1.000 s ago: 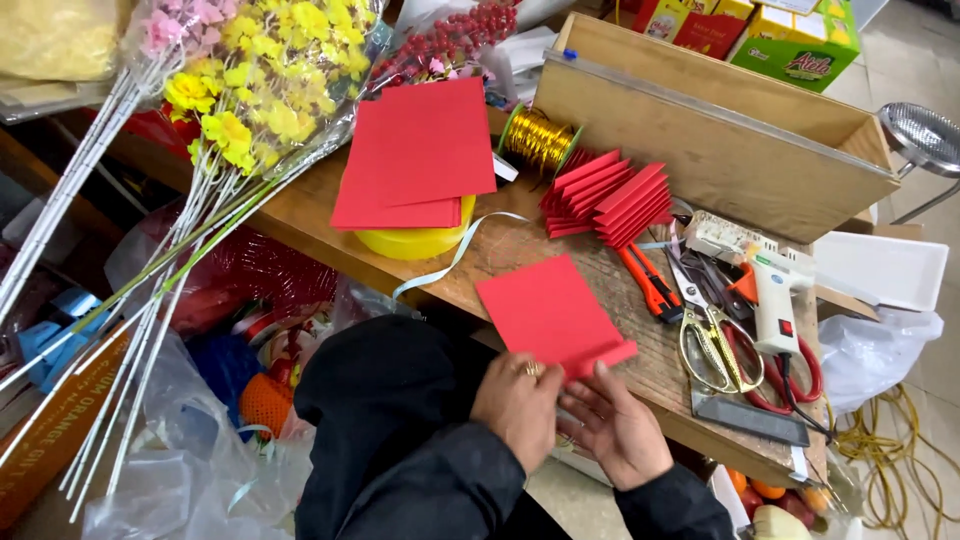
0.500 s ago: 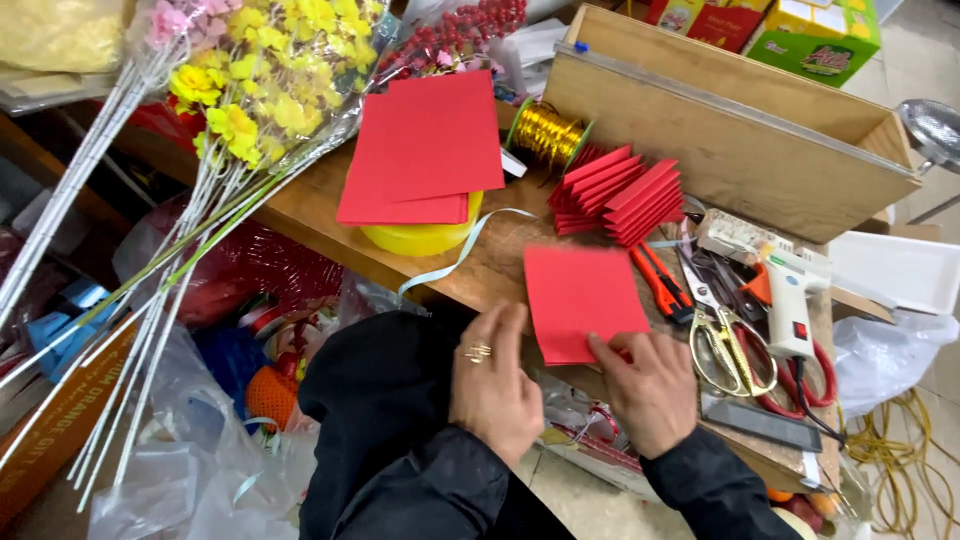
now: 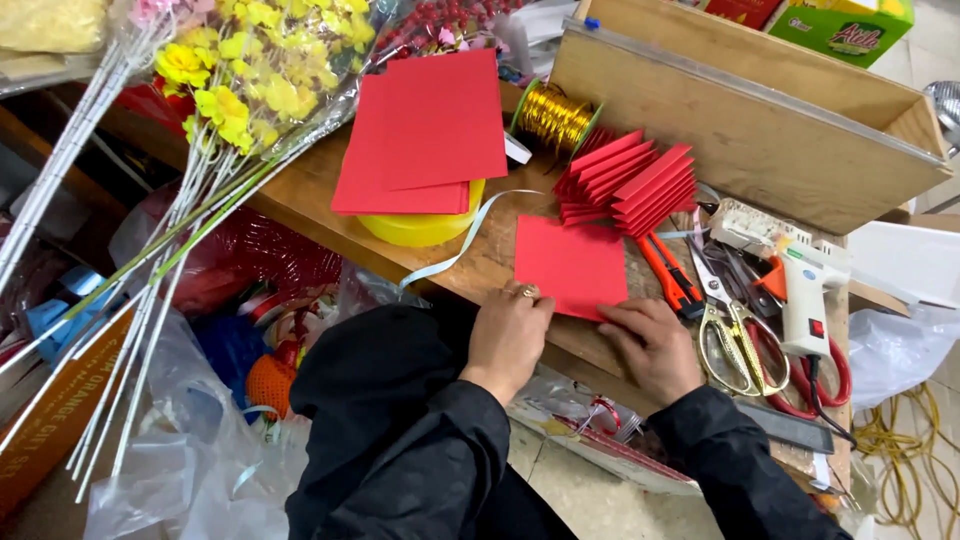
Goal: Folding small red paper strips into accordion-style decorative elements.
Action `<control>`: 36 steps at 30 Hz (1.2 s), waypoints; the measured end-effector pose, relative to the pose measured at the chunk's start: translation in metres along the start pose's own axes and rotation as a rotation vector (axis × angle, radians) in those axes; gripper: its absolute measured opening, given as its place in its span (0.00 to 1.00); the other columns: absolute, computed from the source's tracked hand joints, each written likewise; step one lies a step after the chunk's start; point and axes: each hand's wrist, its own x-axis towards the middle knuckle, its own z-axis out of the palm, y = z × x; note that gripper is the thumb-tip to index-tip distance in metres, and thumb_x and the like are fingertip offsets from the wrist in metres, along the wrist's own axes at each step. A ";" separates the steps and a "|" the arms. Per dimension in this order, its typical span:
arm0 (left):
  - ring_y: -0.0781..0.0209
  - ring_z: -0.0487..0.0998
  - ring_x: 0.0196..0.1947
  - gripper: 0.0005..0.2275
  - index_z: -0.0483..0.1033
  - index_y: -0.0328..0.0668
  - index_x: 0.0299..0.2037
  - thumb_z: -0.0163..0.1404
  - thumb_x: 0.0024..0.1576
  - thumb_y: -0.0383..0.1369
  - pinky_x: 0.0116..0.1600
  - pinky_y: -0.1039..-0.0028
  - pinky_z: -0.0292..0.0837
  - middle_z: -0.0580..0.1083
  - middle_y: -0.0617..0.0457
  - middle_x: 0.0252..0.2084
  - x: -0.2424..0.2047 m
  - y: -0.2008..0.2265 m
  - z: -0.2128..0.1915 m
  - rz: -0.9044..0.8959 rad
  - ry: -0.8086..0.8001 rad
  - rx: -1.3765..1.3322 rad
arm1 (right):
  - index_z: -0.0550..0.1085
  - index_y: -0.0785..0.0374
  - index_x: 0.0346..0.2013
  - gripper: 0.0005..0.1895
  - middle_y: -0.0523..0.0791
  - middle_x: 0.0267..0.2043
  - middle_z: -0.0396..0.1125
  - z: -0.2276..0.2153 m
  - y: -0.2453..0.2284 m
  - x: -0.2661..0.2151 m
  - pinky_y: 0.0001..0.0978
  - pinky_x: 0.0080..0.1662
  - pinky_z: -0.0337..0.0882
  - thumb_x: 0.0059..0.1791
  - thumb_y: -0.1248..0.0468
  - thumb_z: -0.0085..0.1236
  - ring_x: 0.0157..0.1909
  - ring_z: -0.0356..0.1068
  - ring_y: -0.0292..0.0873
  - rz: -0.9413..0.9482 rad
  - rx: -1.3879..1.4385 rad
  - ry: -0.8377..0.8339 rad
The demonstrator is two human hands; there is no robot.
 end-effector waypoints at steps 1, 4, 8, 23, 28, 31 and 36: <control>0.47 0.74 0.41 0.06 0.78 0.45 0.35 0.48 0.61 0.30 0.42 0.59 0.68 0.72 0.51 0.32 0.001 -0.001 -0.002 -0.027 -0.006 -0.023 | 0.85 0.49 0.47 0.11 0.40 0.43 0.77 -0.002 0.004 -0.001 0.40 0.51 0.73 0.50 0.59 0.67 0.48 0.75 0.48 0.065 0.084 -0.012; 0.46 0.75 0.41 0.08 0.78 0.46 0.44 0.46 0.61 0.30 0.41 0.57 0.67 0.71 0.51 0.36 0.001 -0.003 0.001 -0.067 -0.070 -0.033 | 0.85 0.51 0.48 0.12 0.44 0.43 0.77 -0.008 0.000 0.008 0.42 0.54 0.73 0.50 0.60 0.68 0.50 0.76 0.48 0.298 0.222 -0.074; 0.46 0.76 0.39 0.10 0.76 0.53 0.49 0.44 0.62 0.31 0.44 0.57 0.66 0.72 0.53 0.36 0.005 -0.010 0.010 -0.069 -0.125 -0.004 | 0.85 0.50 0.48 0.11 0.46 0.42 0.77 -0.009 -0.001 0.019 0.42 0.55 0.72 0.51 0.60 0.67 0.49 0.76 0.46 0.561 0.274 -0.194; 0.48 0.71 0.45 0.10 0.81 0.47 0.36 0.52 0.62 0.42 0.52 0.58 0.64 0.68 0.52 0.36 0.015 -0.018 0.030 -0.074 -0.181 -0.135 | 0.84 0.48 0.47 0.09 0.44 0.42 0.72 0.001 0.004 0.021 0.39 0.48 0.74 0.51 0.60 0.66 0.45 0.72 0.45 0.471 0.111 -0.137; 0.43 0.71 0.43 0.12 0.80 0.47 0.32 0.52 0.62 0.43 0.48 0.57 0.65 0.68 0.50 0.36 0.003 -0.019 0.043 -0.124 -0.182 -0.212 | 0.84 0.50 0.45 0.07 0.45 0.43 0.71 0.003 -0.009 0.013 0.42 0.49 0.73 0.52 0.60 0.64 0.49 0.72 0.50 0.422 0.080 -0.094; 0.44 0.70 0.43 0.14 0.79 0.49 0.29 0.51 0.62 0.45 0.46 0.58 0.66 0.68 0.51 0.36 0.004 -0.022 0.049 -0.142 -0.204 -0.237 | 0.84 0.51 0.43 0.06 0.44 0.43 0.70 0.009 -0.002 0.007 0.43 0.50 0.72 0.51 0.60 0.66 0.50 0.71 0.52 0.326 0.026 -0.033; 0.43 0.70 0.44 0.12 0.80 0.51 0.28 0.53 0.59 0.46 0.44 0.57 0.66 0.68 0.50 0.36 0.003 -0.025 0.058 -0.149 -0.200 -0.217 | 0.83 0.46 0.41 0.06 0.38 0.44 0.69 0.012 -0.009 0.000 0.41 0.52 0.65 0.50 0.58 0.66 0.53 0.68 0.47 0.105 -0.192 0.059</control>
